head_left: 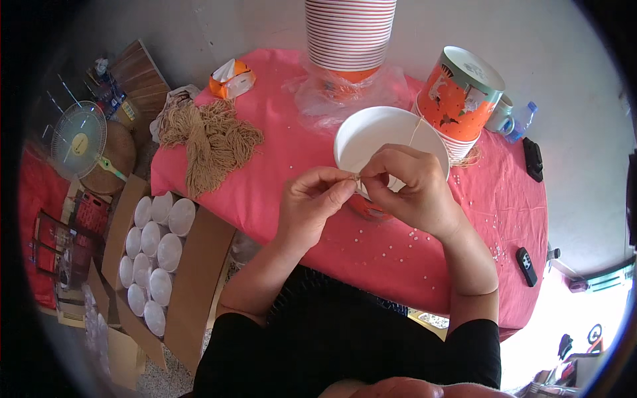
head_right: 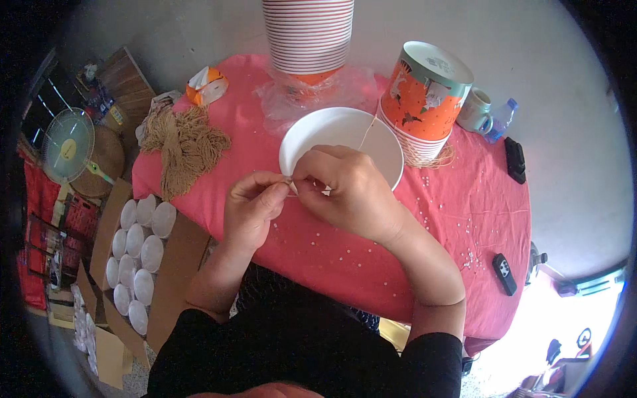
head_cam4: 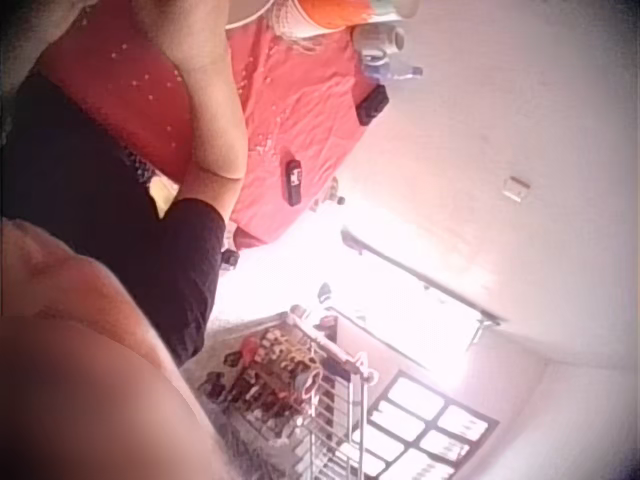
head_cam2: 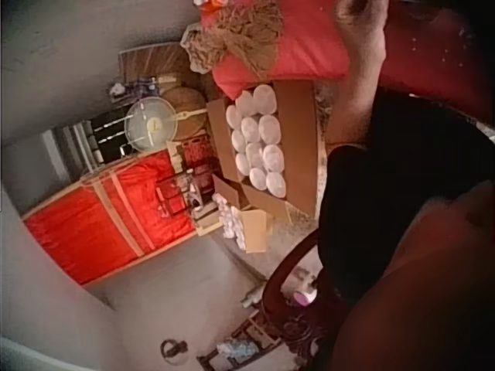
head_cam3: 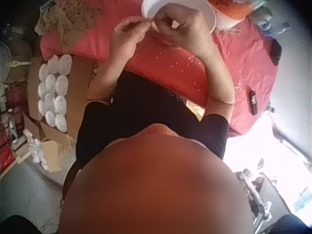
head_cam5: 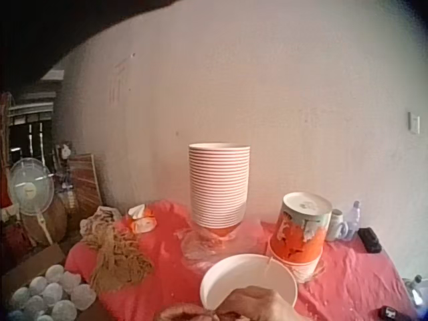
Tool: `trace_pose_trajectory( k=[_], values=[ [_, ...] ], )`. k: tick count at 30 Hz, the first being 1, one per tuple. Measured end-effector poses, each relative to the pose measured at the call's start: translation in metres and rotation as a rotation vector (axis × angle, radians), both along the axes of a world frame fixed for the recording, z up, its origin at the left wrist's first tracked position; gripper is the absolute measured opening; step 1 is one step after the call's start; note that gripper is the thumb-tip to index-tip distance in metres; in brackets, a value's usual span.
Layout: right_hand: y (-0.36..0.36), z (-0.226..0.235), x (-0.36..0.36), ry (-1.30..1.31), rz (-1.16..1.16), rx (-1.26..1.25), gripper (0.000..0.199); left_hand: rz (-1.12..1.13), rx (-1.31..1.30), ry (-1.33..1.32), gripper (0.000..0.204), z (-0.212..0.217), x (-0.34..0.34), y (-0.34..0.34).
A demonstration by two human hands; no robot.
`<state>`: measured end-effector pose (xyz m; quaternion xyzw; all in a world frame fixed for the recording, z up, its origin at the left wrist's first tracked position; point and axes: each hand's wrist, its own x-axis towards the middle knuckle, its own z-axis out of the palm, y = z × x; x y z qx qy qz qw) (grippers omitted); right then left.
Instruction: Attaching string handles to paper buckets by threading them through pre-punched holes.
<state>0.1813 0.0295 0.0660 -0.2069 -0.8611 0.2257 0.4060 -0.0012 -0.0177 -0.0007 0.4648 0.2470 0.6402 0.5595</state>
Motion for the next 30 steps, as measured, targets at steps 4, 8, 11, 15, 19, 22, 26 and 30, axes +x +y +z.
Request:
trace_pose_trajectory(
  k=[4, 8, 11, 15, 19, 22, 26, 30],
  values=[
    [0.001, 0.0, 0.001, -0.013, -0.019, 0.063, 0.014, 0.046, 0.054, 0.063, 0.012, 0.001, -0.001, 0.0],
    [0.002, 0.0, 0.0, -0.054, -0.063, 0.144, 0.014, 0.071, 0.093, 0.104, 0.012, 0.003, 0.0, -0.001],
    [0.004, -0.001, 0.001, -0.133, -0.146, 0.26, 0.015, 0.068, 0.106, 0.108, 0.011, 0.002, -0.001, -0.001],
    [0.006, -0.001, 0.004, -0.213, -0.211, 0.309, 0.015, 0.042, 0.115, 0.116, 0.011, -0.001, -0.004, -0.002],
    [0.006, -0.001, 0.005, -0.258, -0.234, 0.31, 0.013, 0.067, 0.111, 0.139, 0.011, -0.002, -0.002, -0.004],
    [0.007, -0.001, 0.005, -0.26, -0.264, 0.326, 0.012, 0.165, 0.101, 0.213, 0.008, 0.002, 0.004, -0.005],
    [0.009, -0.001, 0.006, -0.255, -0.281, 0.335, 0.012, 0.06, 0.135, 0.179, 0.011, -0.006, -0.006, -0.004],
    [0.014, 0.004, 0.013, -0.267, -0.28, 0.476, 0.012, 0.035, 0.111, 0.209, 0.012, -0.006, -0.011, -0.001]
  ],
)
